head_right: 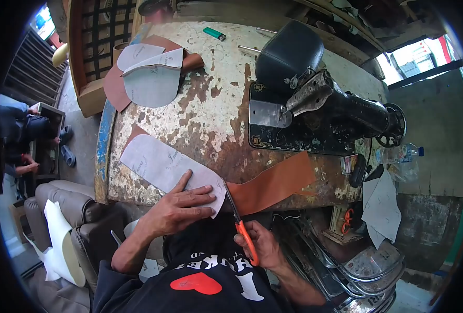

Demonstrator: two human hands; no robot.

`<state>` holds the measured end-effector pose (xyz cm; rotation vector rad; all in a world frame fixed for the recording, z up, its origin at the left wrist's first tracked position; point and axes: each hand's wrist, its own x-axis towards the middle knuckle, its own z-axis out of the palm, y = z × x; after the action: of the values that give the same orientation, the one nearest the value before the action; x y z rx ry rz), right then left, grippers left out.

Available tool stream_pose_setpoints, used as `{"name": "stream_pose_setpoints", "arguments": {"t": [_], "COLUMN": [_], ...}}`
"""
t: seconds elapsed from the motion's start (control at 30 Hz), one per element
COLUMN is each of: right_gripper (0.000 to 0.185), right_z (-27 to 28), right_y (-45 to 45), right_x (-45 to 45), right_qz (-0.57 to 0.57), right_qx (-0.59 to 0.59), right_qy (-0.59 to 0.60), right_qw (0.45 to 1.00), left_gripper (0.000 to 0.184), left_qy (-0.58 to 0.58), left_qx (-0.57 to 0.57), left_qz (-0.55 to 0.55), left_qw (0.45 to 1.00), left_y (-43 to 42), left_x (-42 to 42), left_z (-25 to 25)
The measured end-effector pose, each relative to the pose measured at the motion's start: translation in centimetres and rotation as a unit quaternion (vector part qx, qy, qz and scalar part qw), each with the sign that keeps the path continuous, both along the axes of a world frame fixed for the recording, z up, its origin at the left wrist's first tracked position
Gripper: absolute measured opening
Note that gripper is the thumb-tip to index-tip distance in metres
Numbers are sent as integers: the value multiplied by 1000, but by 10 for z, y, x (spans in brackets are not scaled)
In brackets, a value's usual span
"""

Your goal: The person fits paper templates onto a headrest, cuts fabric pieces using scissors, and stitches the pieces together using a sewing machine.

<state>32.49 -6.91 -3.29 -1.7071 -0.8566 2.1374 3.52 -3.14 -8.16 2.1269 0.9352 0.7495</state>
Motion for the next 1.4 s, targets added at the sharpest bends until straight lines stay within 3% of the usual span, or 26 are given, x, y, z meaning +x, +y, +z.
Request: {"name": "stream_pose_setpoints", "arguments": {"t": [0.17, 0.27, 0.47, 1.0, 1.07, 1.4], "right_gripper": [36, 39, 42, 35, 50, 48], "right_z": [1, -6, -5, 7, 1, 6], "right_y": [1, 1, 5, 26, 26, 36], "right_x": [3, 0, 3, 9, 9, 16], "right_qz": [58, 30, 60, 172, 152, 202], "right_qx": [3, 28, 38, 19, 42, 50], "right_qy": [-42, 6, -16, -104, -76, -118], "right_qw": [997, 999, 997, 980, 985, 971], "left_gripper": [33, 33, 31, 33, 33, 34], "left_qy": [1, -6, -18, -85, -87, -126], "left_qx": [-4, -8, -32, -88, -88, -110], "left_qz": [-9, -25, -44, -77, -85, -105], "left_qw": [1000, 1000, 998, 990, 989, 980], "left_y": [-1, -1, -1, 4, 4, 9], "left_x": [-4, -5, -11, -20, -21, -27], "left_z": [0, 0, 2, -2, -2, -3]}}
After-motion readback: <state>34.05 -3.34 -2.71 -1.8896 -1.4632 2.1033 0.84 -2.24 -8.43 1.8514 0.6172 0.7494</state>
